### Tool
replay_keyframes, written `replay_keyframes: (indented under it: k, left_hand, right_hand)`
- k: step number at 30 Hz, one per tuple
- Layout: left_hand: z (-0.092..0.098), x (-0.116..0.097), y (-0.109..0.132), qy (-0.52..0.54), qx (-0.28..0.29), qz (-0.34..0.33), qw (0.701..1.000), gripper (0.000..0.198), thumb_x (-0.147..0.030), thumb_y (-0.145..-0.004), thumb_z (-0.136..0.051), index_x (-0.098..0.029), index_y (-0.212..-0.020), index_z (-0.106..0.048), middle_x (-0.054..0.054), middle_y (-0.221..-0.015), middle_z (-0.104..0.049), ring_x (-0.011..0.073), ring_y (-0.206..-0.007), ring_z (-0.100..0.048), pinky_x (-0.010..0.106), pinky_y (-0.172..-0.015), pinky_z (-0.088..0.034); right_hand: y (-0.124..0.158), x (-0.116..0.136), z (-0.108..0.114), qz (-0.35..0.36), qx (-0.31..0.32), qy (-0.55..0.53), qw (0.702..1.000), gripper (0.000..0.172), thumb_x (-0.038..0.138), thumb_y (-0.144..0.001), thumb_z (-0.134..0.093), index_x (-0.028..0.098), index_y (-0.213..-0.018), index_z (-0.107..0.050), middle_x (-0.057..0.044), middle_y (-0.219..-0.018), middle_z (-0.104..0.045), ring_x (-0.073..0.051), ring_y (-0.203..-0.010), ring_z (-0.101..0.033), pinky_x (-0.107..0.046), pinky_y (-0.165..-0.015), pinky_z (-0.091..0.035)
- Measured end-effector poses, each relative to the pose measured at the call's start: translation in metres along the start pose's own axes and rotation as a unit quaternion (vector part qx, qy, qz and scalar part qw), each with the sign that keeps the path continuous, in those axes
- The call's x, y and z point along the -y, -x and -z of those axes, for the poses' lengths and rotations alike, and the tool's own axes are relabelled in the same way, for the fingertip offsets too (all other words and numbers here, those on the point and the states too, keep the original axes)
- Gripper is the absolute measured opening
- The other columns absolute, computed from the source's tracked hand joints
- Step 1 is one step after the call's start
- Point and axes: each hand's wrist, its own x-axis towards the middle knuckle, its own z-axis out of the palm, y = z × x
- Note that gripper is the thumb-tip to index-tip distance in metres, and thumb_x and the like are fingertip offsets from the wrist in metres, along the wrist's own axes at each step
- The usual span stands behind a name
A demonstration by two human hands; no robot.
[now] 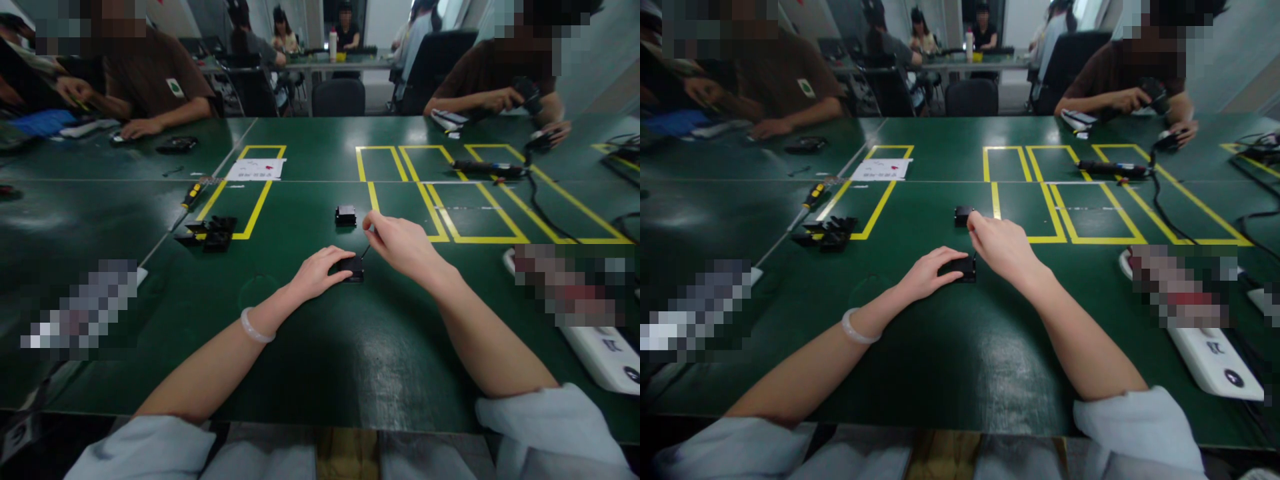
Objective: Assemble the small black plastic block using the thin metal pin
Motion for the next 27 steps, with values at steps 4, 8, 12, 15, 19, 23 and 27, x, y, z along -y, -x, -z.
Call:
replay_keyframes:
  k: [4, 8, 12, 15, 19, 23, 27]
  left_hand:
    - [0.0008, -0.0013, 0.0002, 0.001, 0.001, 0.001, 1.000, 0.038, -0.040, -0.096, -0.055, -0.023, -0.130, -0.056, 0.007, -0.119, -0.061, 0.0224, -0.112, -0.058, 0.036, -0.098, -0.047]
    - [-0.0001, 0.0001, 0.0006, 0.003, -0.001, -0.001, 1.000, 0.038, -0.039, -0.096, -0.055, -0.023, -0.131, -0.056, 0.007, -0.120, -0.060, 0.0218, -0.112, -0.058, 0.035, -0.098, -0.047]
    - [-0.0007, 0.0020, 0.0009, 0.003, -0.002, -0.002, 1.000, 0.039, -0.041, -0.096, -0.055, -0.024, -0.131, -0.056, 0.007, -0.120, -0.060, 0.0222, -0.113, -0.058, 0.036, -0.098, -0.047]
    - [-0.0002, 0.0017, 0.0006, 0.002, 0.000, 0.001, 1.000, 0.039, -0.041, -0.096, -0.055, -0.024, -0.131, -0.056, 0.007, -0.120, -0.060, 0.0224, -0.113, -0.058, 0.036, -0.098, -0.047]
    - [0.0006, 0.0004, 0.0000, 0.005, 0.003, 0.002, 1.000, 0.039, -0.040, -0.096, -0.055, -0.024, -0.131, -0.056, 0.007, -0.120, -0.061, 0.0225, -0.113, -0.058, 0.036, -0.098, -0.047]
    - [0.0005, 0.0001, 0.0000, 0.007, 0.005, 0.003, 1.000, 0.038, -0.038, -0.096, -0.055, -0.023, -0.131, -0.056, 0.007, -0.120, -0.061, 0.0225, -0.113, -0.058, 0.036, -0.098, -0.047]
    - [0.0008, -0.0005, 0.0002, 0.006, 0.004, 0.003, 1.000, 0.038, -0.038, -0.096, -0.056, -0.023, -0.130, -0.056, 0.007, -0.120, -0.061, 0.0223, -0.113, -0.058, 0.036, -0.098, -0.047]
  right_hand:
    - [0.0004, -0.0004, -0.0010, 0.009, -0.006, -0.018, 1.000, 0.026, 0.028, -0.095, -0.036, 0.020, -0.112, -0.055, -0.007, -0.096, -0.072, -0.018, -0.077, -0.063, -0.028, -0.062, -0.032]
    - [0.0004, -0.0013, -0.0026, 0.008, -0.013, -0.008, 1.000, 0.026, 0.031, -0.097, -0.035, 0.021, -0.110, -0.055, -0.006, -0.093, -0.072, -0.019, -0.075, -0.063, -0.028, -0.060, -0.031]
    - [0.0003, -0.0010, -0.0014, 0.004, -0.009, 0.012, 1.000, 0.028, 0.033, -0.098, -0.033, 0.021, -0.109, -0.056, -0.006, -0.090, -0.072, -0.019, -0.073, -0.063, -0.028, -0.059, -0.029]
    - [0.0008, -0.0006, -0.0002, 0.007, -0.003, 0.006, 1.000, 0.028, 0.029, -0.097, -0.032, 0.021, -0.111, -0.055, -0.007, -0.093, -0.072, -0.019, -0.076, -0.063, -0.028, -0.061, -0.031]
    - [0.0014, -0.0003, -0.0001, 0.017, -0.007, -0.015, 1.000, 0.029, 0.027, -0.097, -0.033, 0.020, -0.114, -0.054, -0.007, -0.097, -0.072, -0.019, -0.079, -0.063, -0.028, -0.063, -0.033]
    - [0.0005, 0.0002, -0.0002, 0.013, -0.010, 0.006, 1.000, 0.030, 0.033, -0.098, -0.032, 0.020, -0.110, -0.056, -0.007, -0.094, -0.072, -0.019, -0.077, -0.064, -0.028, -0.061, -0.031]
    - [-0.0005, -0.0002, -0.0014, 0.002, -0.003, 0.035, 0.999, 0.031, 0.031, -0.098, -0.030, 0.020, -0.110, -0.056, -0.008, -0.091, -0.072, -0.019, -0.074, -0.063, -0.029, -0.060, -0.029]
